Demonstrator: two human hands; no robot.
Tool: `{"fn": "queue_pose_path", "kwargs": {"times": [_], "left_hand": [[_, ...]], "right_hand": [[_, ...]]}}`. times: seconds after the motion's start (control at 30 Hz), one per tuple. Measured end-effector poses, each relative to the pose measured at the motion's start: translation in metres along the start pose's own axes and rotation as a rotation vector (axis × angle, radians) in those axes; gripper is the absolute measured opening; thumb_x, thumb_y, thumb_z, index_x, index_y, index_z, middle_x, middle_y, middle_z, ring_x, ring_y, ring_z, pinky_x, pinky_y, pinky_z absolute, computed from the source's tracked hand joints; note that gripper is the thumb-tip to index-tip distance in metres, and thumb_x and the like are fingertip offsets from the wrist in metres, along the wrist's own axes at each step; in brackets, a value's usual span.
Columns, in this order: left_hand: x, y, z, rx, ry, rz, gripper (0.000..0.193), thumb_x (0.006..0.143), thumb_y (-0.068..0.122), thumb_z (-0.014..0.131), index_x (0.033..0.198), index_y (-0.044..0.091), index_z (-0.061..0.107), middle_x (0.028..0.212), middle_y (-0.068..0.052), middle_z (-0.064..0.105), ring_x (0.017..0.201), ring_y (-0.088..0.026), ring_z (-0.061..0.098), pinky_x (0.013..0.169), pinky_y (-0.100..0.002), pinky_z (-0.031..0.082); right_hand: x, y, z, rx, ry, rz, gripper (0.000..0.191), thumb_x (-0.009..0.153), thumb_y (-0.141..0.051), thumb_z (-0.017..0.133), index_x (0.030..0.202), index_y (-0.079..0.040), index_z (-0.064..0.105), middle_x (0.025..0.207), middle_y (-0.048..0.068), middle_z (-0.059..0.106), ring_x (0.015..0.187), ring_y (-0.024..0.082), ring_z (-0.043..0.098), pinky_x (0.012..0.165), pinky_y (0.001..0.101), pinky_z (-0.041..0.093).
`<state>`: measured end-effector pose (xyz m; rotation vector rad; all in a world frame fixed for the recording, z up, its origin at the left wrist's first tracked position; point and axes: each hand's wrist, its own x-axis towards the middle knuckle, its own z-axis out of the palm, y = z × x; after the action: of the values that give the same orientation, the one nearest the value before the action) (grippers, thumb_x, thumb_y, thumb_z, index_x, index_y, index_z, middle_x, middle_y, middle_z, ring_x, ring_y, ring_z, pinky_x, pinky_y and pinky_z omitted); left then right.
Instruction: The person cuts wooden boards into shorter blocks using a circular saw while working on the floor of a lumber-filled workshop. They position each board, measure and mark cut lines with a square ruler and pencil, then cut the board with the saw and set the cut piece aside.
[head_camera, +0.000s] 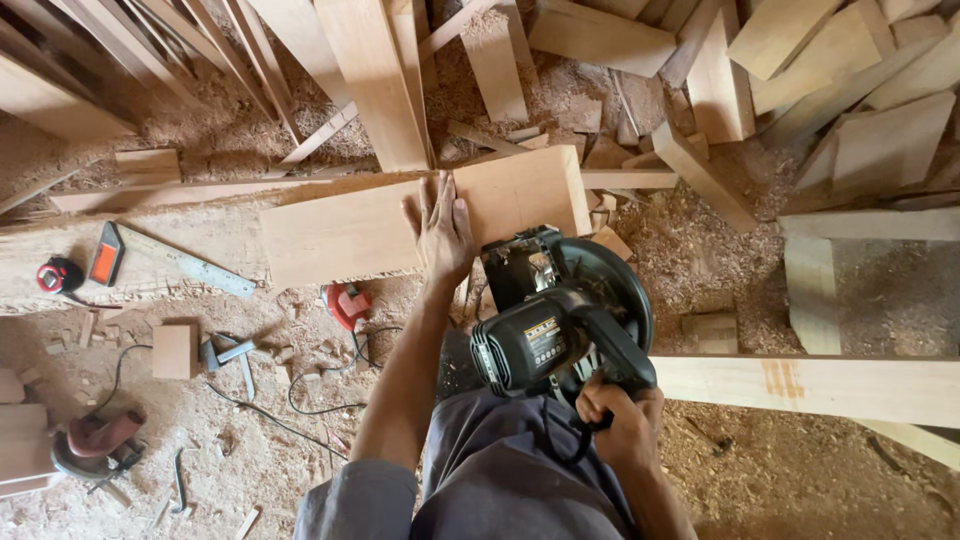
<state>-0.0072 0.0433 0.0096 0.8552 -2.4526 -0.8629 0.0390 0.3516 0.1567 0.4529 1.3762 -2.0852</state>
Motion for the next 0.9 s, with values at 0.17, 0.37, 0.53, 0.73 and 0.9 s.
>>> {"fn": "queue_pose_path", "kwargs": {"times": [0.17, 0.37, 0.53, 0.73, 0.9], "left_hand": [[-0.002, 0.002, 0.0, 0.016, -0.012, -0.008, 0.047, 0.11, 0.026, 0.041, 0.148, 0.001, 0.054, 0.156, -0.009, 0.052, 0.155, -0.033, 0.032, 0.128, -0.055, 0.006], [0.004, 0.002, 0.002, 0.035, -0.013, 0.013, 0.045, 0.111, 0.025, 0.041, 0.147, 0.0, 0.054, 0.158, -0.01, 0.051, 0.155, -0.035, 0.031, 0.128, -0.057, 0.007], [0.004, 0.0, 0.005, 0.006, -0.013, 0.022, 0.049, 0.11, 0.025, 0.043, 0.151, -0.002, 0.05, 0.157, -0.012, 0.051, 0.154, -0.038, 0.031, 0.127, -0.058, 0.006], [0.004, -0.004, 0.01, 0.209, 0.0, 0.172, 0.047, 0.104, 0.018, 0.054, 0.149, 0.032, 0.054, 0.162, -0.011, 0.045, 0.153, -0.042, 0.031, 0.125, -0.069, 0.006], [0.0, 0.001, 0.016, 0.268, -0.137, 0.101, 0.045, 0.1, 0.015, 0.056, 0.142, 0.033, 0.058, 0.163, -0.015, 0.038, 0.153, -0.04, 0.031, 0.117, -0.082, 0.01]], "right_hand": [[0.007, 0.011, 0.009, 0.052, -0.04, -0.008, 0.004, 0.077, 0.003, 0.058, 0.073, 0.003, 0.057, 0.063, 0.006, 0.051, 0.051, 0.015, 0.043, 0.05, 0.0333, 0.035], [0.017, 0.01, 0.015, 0.044, -0.063, 0.013, 0.002, 0.074, 0.003, 0.057, 0.076, 0.002, 0.057, 0.062, 0.006, 0.051, 0.051, 0.015, 0.043, 0.051, 0.0338, 0.036], [0.019, 0.0, 0.01, -0.019, -0.043, -0.01, 0.002, 0.075, 0.003, 0.058, 0.077, 0.004, 0.058, 0.065, 0.008, 0.054, 0.053, 0.015, 0.044, 0.051, 0.0345, 0.037], [-0.011, -0.024, -0.024, -0.382, 0.077, -0.067, 0.007, 0.078, 0.001, 0.062, 0.084, 0.005, 0.062, 0.064, 0.007, 0.057, 0.054, 0.015, 0.05, 0.051, 0.0305, 0.039], [-0.029, -0.041, -0.057, -0.557, 0.107, -0.184, 0.022, 0.078, 0.004, 0.064, 0.1, 0.006, 0.068, 0.067, 0.007, 0.059, 0.056, 0.013, 0.052, 0.052, 0.0275, 0.039]]}}
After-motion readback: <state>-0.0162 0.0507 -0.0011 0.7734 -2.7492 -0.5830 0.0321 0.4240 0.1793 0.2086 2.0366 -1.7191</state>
